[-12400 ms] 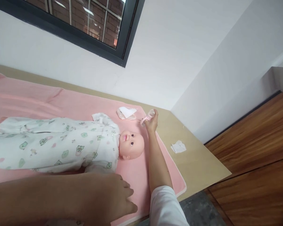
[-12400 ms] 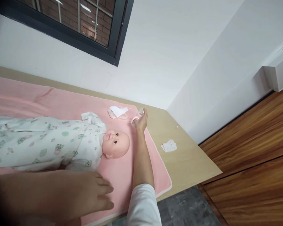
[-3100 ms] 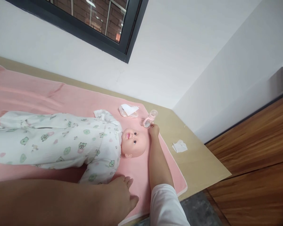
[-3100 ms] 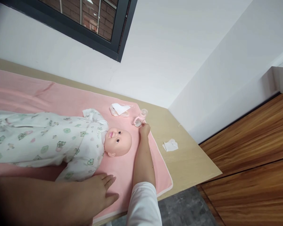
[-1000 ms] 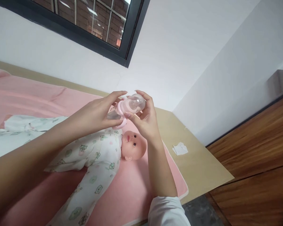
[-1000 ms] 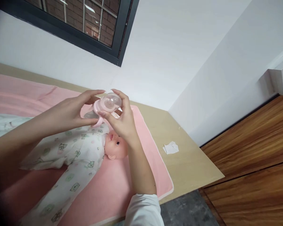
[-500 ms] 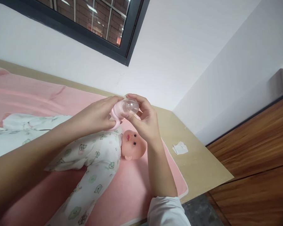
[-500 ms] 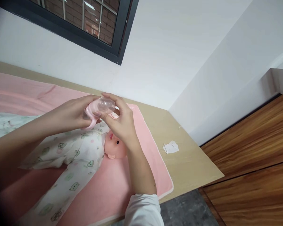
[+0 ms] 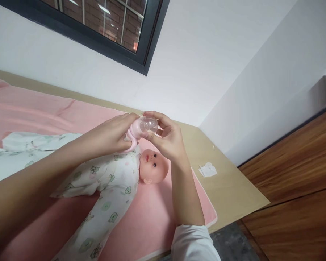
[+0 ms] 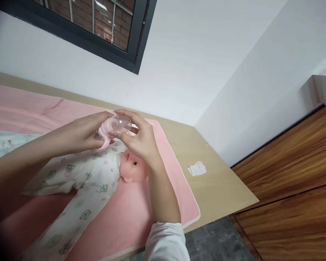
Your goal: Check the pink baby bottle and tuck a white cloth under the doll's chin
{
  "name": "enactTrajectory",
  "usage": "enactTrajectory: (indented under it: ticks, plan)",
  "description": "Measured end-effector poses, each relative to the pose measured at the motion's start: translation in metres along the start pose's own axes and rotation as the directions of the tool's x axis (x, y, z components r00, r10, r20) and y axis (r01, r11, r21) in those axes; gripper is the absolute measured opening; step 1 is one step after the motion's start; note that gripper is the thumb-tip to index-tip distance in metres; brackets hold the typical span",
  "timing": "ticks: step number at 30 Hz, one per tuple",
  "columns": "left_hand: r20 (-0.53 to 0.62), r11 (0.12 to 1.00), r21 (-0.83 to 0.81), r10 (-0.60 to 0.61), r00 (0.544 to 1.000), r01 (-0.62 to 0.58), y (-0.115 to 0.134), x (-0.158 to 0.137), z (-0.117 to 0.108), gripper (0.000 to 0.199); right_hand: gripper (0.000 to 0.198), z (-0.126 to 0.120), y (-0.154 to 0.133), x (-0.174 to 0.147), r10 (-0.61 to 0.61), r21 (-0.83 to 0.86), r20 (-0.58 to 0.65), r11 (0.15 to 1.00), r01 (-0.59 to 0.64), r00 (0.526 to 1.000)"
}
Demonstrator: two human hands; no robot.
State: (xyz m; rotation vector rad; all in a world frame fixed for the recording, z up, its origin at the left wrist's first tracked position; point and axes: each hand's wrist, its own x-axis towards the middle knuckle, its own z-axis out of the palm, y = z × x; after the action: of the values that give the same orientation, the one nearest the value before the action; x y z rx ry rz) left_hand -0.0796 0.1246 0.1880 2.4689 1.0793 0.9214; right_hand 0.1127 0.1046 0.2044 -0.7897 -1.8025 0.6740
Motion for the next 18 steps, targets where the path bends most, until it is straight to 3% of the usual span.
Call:
enactTrajectory:
  ticks: [18]
  plan:
    - [0.0,0.998,0.047,0.034,0.999,-0.034,-0.011,0.003,0.004,0.04,0.051,-0.005,0.005,0.002,0.004,-0.002,0.043,1.0,-0.004,0.999]
